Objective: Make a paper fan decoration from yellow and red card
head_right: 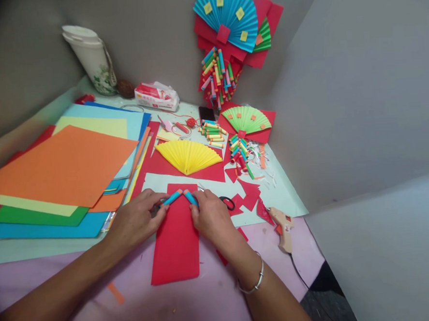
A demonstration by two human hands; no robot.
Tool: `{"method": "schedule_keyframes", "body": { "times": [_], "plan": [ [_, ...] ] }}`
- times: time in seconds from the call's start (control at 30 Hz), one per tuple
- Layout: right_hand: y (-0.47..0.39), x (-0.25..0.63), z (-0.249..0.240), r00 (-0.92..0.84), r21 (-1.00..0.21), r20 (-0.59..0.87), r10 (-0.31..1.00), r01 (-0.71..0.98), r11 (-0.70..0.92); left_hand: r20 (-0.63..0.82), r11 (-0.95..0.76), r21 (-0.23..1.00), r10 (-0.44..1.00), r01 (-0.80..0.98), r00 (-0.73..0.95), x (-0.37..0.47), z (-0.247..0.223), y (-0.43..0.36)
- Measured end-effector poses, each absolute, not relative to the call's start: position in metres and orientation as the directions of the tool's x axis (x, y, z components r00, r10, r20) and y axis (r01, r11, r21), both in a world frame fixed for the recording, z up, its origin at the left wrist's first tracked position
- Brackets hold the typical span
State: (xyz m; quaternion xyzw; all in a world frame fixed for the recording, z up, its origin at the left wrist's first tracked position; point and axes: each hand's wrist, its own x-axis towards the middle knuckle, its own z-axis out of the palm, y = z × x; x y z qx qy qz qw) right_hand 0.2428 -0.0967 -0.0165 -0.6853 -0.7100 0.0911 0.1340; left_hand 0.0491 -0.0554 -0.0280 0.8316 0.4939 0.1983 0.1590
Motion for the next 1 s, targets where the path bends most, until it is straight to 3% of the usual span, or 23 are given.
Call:
{"method": "schedule_keyframes", "body": {
  "times": [0.43,0.77,1.0],
  "plan": [
    [-0.0972,0.2425,-0.0160,-0.020,-0.321,0.058,0.998,0.946,0.038,0.160,-0.469,0.449,0.879,0.760,0.448,0.0488,-0.0298,-0.0544],
    [-0.0955,0.2507,-0.0131,-0.047,-0.447,0.060,0.997,0.892,0.069,0.159,-0.471,0.432,0.879,0.769,0.449,0.0495,-0.0263,-0.0558],
    [-0.0936,0.2502,-0.0183,-0.022,-0.398,0.061,0.998,0.916,0.045,0.151,-0.463,0.427,0.884,0.777,0.443,0.0493,-0.0279,-0.0557]
  ]
}}
